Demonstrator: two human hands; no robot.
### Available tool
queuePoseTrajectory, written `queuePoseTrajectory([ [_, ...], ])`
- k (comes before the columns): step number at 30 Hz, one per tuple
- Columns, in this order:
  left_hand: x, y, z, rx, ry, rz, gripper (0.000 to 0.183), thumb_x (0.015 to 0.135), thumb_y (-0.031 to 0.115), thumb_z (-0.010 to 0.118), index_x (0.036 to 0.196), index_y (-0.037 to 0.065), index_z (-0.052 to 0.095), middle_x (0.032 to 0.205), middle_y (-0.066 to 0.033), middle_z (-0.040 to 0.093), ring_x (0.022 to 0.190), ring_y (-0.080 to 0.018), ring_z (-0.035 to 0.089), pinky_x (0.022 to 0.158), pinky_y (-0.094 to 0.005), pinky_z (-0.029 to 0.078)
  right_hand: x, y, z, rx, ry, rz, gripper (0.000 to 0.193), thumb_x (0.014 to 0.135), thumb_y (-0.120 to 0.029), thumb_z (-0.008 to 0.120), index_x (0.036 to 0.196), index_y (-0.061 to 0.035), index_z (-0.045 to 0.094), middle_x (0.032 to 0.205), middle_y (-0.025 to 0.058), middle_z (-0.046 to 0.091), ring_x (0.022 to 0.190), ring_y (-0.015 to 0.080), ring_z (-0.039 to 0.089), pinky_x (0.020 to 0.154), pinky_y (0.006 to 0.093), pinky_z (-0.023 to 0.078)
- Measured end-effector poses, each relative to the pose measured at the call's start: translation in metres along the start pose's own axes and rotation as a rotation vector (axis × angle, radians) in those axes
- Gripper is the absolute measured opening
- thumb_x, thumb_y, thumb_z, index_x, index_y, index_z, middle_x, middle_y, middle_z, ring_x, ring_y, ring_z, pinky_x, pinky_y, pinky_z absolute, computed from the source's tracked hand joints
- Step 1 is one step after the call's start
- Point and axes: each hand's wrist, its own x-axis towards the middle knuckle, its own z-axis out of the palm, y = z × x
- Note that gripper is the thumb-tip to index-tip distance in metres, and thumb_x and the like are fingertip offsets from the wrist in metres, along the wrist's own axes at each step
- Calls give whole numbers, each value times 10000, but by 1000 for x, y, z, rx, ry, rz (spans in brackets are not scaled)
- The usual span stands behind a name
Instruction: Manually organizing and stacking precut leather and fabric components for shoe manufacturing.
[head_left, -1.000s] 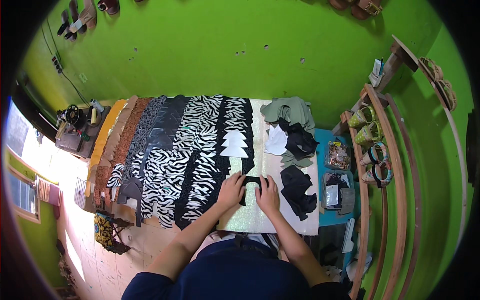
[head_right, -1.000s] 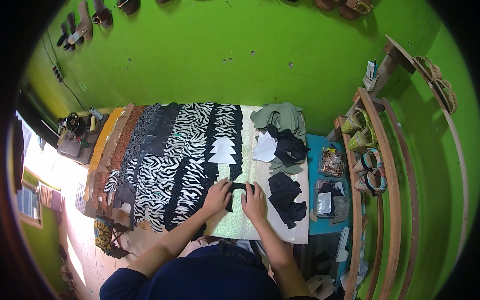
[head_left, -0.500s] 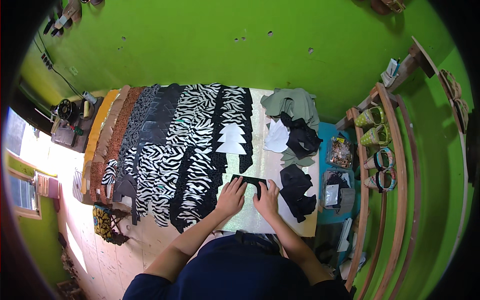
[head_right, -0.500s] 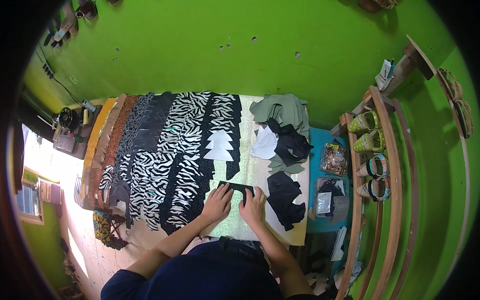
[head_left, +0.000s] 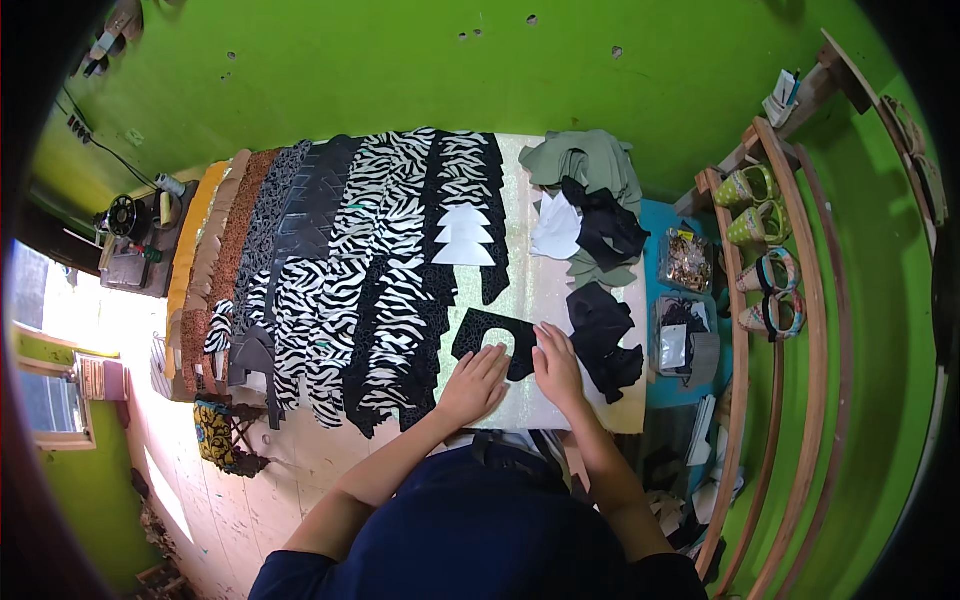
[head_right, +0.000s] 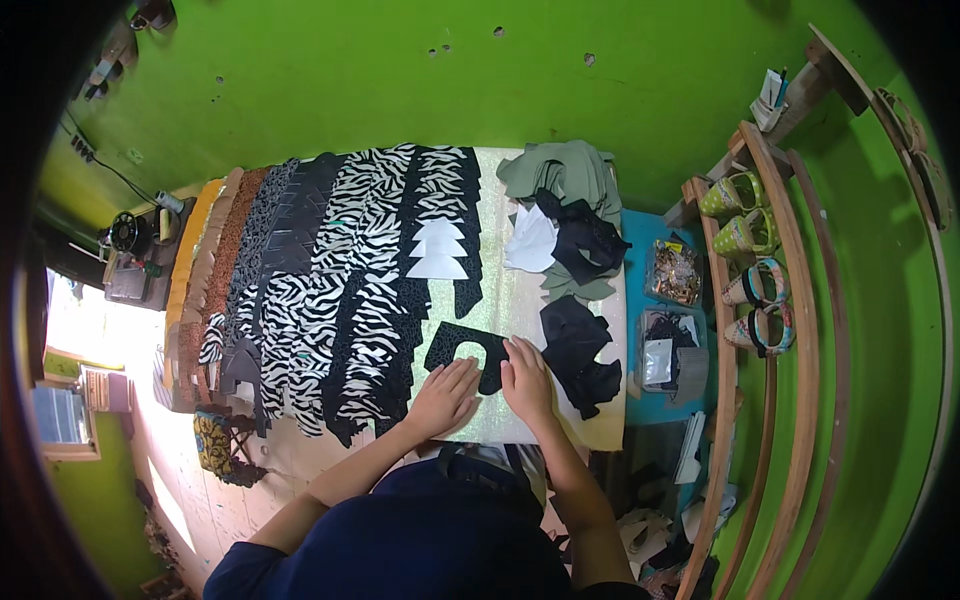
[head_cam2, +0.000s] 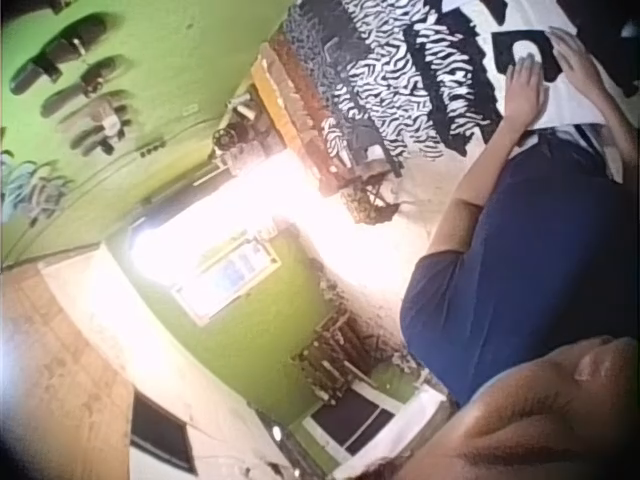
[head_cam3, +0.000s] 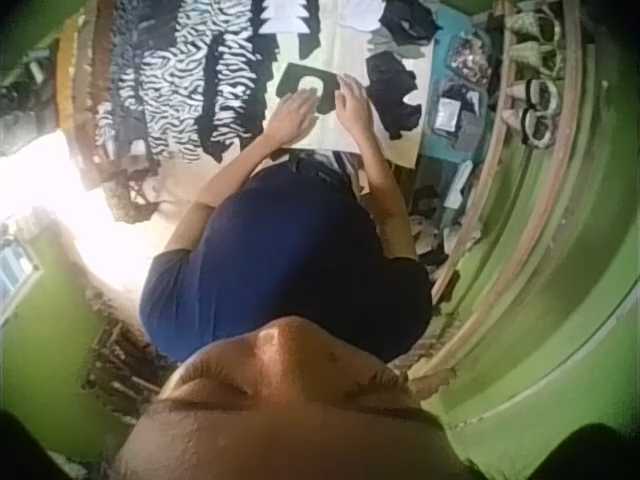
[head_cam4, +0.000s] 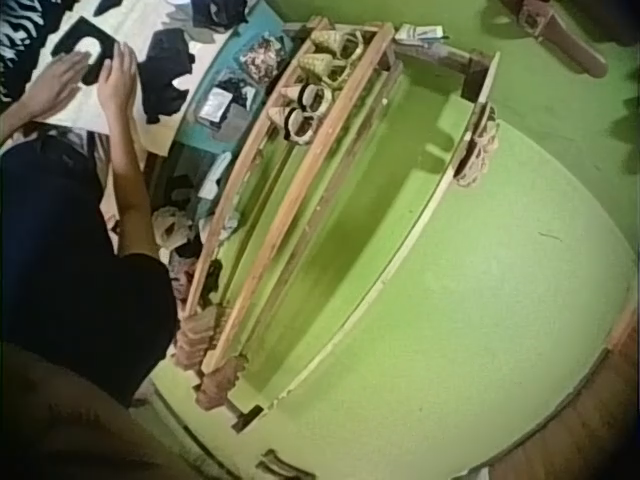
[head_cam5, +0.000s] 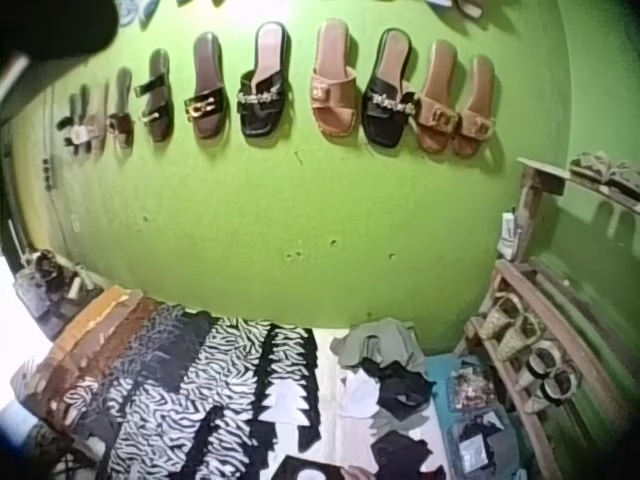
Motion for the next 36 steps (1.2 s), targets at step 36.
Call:
queuePoseTrajectory([
  [36,-22,41,30,228,-149,-102,534,877,407,426,1294,73,429,1385,-60,364,1299,-213,298,1079,-418,178,-2,24,11,-586,-338,-387,525,826,-46,384,1348,-67,332,1421,80,312,1308,196,303,1094,429,138],
])
